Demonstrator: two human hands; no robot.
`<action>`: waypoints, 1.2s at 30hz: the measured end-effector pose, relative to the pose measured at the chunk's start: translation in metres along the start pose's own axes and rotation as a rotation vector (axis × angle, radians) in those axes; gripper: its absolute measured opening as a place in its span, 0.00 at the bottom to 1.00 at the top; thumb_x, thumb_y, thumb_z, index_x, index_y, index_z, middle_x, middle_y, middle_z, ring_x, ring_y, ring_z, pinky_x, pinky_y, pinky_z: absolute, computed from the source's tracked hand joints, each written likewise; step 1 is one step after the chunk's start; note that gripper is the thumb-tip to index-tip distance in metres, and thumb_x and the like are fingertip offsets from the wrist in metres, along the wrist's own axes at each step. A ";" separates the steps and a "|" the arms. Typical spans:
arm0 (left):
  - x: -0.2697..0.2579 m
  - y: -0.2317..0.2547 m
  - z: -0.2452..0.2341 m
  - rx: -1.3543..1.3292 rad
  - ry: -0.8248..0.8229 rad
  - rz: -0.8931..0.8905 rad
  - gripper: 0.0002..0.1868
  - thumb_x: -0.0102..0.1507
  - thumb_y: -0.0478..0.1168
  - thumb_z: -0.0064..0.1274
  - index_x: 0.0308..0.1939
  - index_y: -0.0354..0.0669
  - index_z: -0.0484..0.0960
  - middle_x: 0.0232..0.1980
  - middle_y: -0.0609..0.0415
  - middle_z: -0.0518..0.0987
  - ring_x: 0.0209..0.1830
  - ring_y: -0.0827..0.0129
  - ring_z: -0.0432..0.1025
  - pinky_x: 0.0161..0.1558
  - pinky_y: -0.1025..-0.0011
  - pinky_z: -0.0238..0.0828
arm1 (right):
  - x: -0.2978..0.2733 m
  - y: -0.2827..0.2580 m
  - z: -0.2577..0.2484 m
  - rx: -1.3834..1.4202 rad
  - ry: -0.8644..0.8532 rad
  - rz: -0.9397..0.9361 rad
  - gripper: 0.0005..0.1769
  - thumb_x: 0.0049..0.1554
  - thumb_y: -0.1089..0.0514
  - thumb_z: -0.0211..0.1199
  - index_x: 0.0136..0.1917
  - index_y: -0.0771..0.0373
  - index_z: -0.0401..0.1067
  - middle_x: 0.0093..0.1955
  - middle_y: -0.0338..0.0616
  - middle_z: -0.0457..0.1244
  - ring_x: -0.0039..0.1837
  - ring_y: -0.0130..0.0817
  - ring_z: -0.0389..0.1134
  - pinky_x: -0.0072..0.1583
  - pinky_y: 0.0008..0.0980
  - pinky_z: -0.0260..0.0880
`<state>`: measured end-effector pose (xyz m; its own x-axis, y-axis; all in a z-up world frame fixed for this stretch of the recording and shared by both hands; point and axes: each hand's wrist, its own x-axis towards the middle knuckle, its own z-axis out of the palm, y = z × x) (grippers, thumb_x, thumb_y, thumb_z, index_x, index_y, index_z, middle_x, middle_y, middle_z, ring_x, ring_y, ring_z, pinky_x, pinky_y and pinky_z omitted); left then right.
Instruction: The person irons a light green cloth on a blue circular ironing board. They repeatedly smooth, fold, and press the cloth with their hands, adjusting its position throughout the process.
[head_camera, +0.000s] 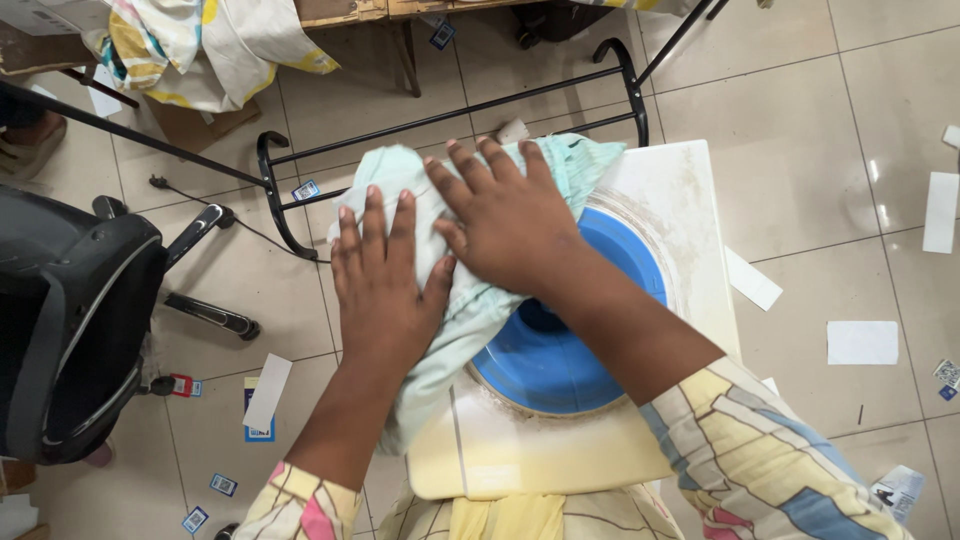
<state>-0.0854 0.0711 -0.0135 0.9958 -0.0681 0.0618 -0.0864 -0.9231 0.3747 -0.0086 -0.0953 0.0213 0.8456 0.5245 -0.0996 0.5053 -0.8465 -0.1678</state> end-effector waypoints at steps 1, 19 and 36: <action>-0.006 -0.001 0.000 -0.015 -0.006 -0.009 0.40 0.68 0.60 0.45 0.80 0.48 0.56 0.83 0.39 0.49 0.82 0.37 0.40 0.75 0.41 0.36 | -0.004 -0.004 0.001 0.001 0.017 -0.012 0.36 0.64 0.39 0.45 0.80 0.53 0.52 0.80 0.50 0.49 0.80 0.52 0.46 0.74 0.65 0.40; -0.106 0.022 -0.012 0.011 -0.116 0.078 0.44 0.61 0.57 0.50 0.77 0.44 0.55 0.80 0.35 0.50 0.79 0.32 0.41 0.72 0.37 0.37 | -0.123 -0.045 0.020 0.153 0.016 0.065 0.53 0.57 0.28 0.51 0.82 0.62 0.40 0.84 0.57 0.33 0.83 0.61 0.30 0.71 0.73 0.33; -0.121 0.065 -0.012 -0.015 -0.055 0.356 0.46 0.64 0.62 0.47 0.77 0.36 0.56 0.79 0.32 0.52 0.80 0.33 0.41 0.72 0.30 0.31 | -0.180 -0.007 0.007 0.095 -0.097 -0.138 0.47 0.58 0.29 0.51 0.72 0.72 0.59 0.69 0.59 0.60 0.73 0.51 0.57 0.73 0.52 0.47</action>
<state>-0.2122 0.0236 0.0150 0.9035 -0.4046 0.1415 -0.4279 -0.8323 0.3523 -0.1650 -0.1831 0.0338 0.7462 0.6455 -0.1630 0.5931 -0.7557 -0.2777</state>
